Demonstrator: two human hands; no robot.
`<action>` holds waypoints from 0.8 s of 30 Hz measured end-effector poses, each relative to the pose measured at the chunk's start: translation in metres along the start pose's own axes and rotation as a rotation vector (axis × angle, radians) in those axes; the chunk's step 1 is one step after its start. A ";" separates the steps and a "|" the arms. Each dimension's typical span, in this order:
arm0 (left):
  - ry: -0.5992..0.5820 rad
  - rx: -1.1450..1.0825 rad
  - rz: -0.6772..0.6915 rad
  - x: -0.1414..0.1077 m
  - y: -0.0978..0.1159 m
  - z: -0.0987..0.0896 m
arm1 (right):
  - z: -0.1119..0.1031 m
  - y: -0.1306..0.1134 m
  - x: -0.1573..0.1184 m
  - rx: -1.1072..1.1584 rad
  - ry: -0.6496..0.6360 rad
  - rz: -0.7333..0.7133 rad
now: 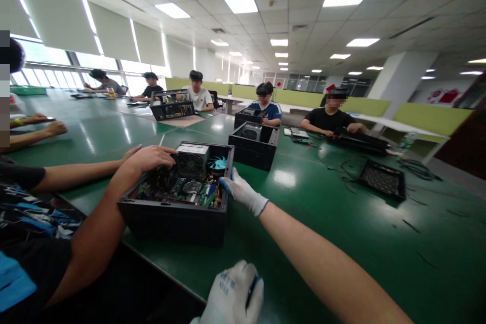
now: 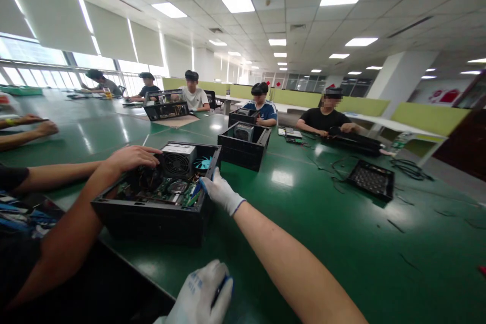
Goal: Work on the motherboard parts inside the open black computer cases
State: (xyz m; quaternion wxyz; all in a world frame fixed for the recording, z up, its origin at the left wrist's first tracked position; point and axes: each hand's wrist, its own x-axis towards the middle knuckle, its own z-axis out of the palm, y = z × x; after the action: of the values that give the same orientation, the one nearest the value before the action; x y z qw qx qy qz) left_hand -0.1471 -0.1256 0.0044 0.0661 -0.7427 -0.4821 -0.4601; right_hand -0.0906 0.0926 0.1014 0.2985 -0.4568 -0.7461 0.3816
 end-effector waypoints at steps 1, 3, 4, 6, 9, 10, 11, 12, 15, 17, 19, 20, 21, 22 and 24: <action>-0.006 0.008 -0.001 -0.002 -0.006 0.009 | 0.004 -0.001 0.009 -0.036 -0.013 0.001; -0.043 0.032 -0.015 -0.006 -0.015 0.024 | 0.005 -0.001 0.022 -0.128 -0.046 -0.020; -0.059 0.044 -0.025 -0.009 -0.019 0.029 | 0.001 0.001 0.027 -0.179 -0.063 -0.042; -0.073 0.055 -0.048 -0.014 -0.022 0.036 | -0.013 0.006 0.034 -0.296 -0.093 -0.078; -0.041 0.038 -0.078 -0.017 -0.022 0.038 | -0.047 0.016 0.048 -0.501 -0.080 -0.077; -0.048 0.031 -0.091 -0.016 -0.021 0.037 | -0.060 0.019 0.055 -0.574 -0.057 -0.064; -0.066 0.026 -0.104 -0.014 -0.019 0.036 | -0.073 0.023 0.063 -0.647 -0.024 -0.047; -0.086 0.024 -0.118 -0.012 -0.018 0.034 | -0.086 0.027 0.071 -0.718 0.015 -0.031; -0.145 0.022 -0.184 -0.001 -0.012 0.022 | -0.120 0.038 0.096 -0.891 0.134 0.016; -0.182 -0.007 -0.203 0.007 -0.008 0.011 | -0.138 0.045 0.110 -0.969 0.184 0.046; -0.215 -0.046 -0.186 0.017 -0.006 -0.003 | -0.151 0.052 0.121 -1.023 0.199 0.079; -0.223 -0.060 -0.169 0.022 -0.007 -0.010 | -0.156 0.055 0.126 -1.043 0.195 0.095; -0.224 -0.066 -0.157 0.029 -0.009 -0.018 | -0.159 0.059 0.130 -1.060 0.187 0.110; -0.219 -0.065 -0.153 0.037 -0.014 -0.026 | -0.161 0.062 0.134 -1.075 0.177 0.124; -0.201 -0.056 -0.154 0.057 -0.032 -0.046 | -0.163 0.067 0.140 -1.100 0.159 0.146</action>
State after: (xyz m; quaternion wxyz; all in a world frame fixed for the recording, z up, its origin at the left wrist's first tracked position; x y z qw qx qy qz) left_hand -0.1942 -0.0968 0.0619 -0.0389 -0.7473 -0.5288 -0.4006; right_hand 0.0129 0.2876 0.1452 0.0445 -0.6230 -0.7769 -0.0796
